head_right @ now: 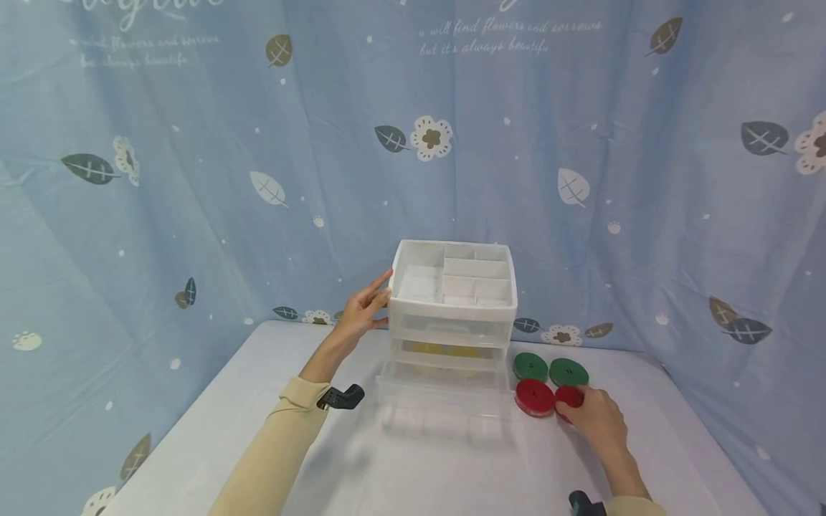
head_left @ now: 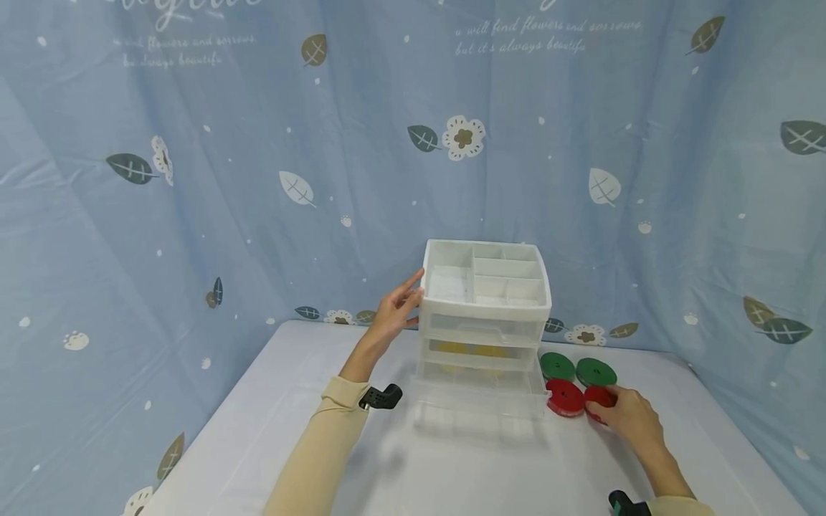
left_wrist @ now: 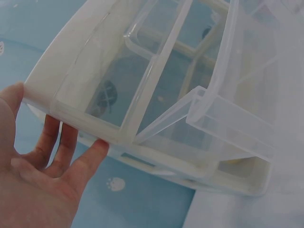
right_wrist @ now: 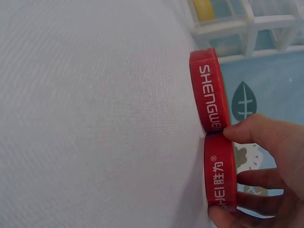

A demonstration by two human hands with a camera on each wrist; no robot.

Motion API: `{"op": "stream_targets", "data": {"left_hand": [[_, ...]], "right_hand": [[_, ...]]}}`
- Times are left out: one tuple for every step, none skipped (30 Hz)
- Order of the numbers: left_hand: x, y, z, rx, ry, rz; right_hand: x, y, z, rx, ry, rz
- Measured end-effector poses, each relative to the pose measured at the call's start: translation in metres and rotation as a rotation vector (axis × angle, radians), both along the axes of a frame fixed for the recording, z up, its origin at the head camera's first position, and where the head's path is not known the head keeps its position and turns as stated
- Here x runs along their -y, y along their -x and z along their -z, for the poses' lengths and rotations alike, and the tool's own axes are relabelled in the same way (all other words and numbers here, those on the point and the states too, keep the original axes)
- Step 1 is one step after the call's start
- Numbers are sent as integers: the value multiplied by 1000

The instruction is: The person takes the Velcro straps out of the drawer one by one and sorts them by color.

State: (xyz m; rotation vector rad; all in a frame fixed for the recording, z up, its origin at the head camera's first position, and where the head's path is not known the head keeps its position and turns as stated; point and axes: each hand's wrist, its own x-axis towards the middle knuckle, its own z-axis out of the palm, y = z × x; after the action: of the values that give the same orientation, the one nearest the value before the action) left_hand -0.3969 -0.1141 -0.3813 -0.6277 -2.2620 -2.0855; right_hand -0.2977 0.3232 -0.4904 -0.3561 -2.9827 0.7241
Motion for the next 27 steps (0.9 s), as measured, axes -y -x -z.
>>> {"op": "stream_targets", "data": {"left_hand": [[0,0,0,-1,-1,-1],[0,0,0,-3,1,-2],[0,0,0,-3,-1,-2],[0,0,0,-4,-4,-1],[0,1,0,-5,-6,0],[0,1,0,-4,-9,1],[0,0,0,-3,-11,2],[0,0,0,-2,-13,3],[0,0,0,-2,-16,4],[0,0,0,-2,-18,6],[0,0,0,-3,-18,6],[0,0,0,-4,-19,6],[0,1,0,-6,-19,6],[0,1,0,-8,-18,4],[0,1,0,-9,-16,2],[0,1,-1,-10,-14,0],[0,1,-1,-10,-12,-4],[0,1,-1,-8,-12,-6],[0,1,-1,-6,-14,-6],[0,1,-1,-4,-14,-7],[0,0,-1,-2,-14,-7],[0,0,-1,1,-12,-8],[0,0,-1,4,-10,-8],[0,0,-1,4,-8,-8],[0,0,-1,4,-5,-9],[0,0,-1,3,-2,-10],[0,0,-1,1,-1,-10]], "right_hand": [[0,0,0,0,-1,0],[0,0,0,1,0,0],[1,0,1,1,-2,-1],[1,0,1,0,-5,-4],[1,0,1,3,-6,-6],[2,0,2,3,-8,-8],[2,0,2,3,-13,-9],[3,0,2,3,-18,-9],[3,0,2,3,-24,-10],[4,-1,1,3,-29,-10],[5,-1,1,3,-32,-9],[5,-1,1,-1,-38,-10],[6,-1,1,-7,-41,-18],[6,-1,1,-16,-46,-27],[6,-1,1,-27,-51,-35],[7,-1,1,-39,-52,-45],[7,-2,2,-48,-53,-56],[7,-2,2,-60,-55,-66],[7,-3,3,-72,-57,-75],[7,-5,3,-84,-62,-81],[7,-6,3,-95,-65,-88],[8,-8,2,-109,-67,-95],[10,-10,1,-120,-70,-100],[12,-12,-1,-127,-71,-104],[15,-15,-5,-128,-66,-109],[19,-18,-9,-127,-60,-116],[24,-21,-15,-123,-49,-122]]}}
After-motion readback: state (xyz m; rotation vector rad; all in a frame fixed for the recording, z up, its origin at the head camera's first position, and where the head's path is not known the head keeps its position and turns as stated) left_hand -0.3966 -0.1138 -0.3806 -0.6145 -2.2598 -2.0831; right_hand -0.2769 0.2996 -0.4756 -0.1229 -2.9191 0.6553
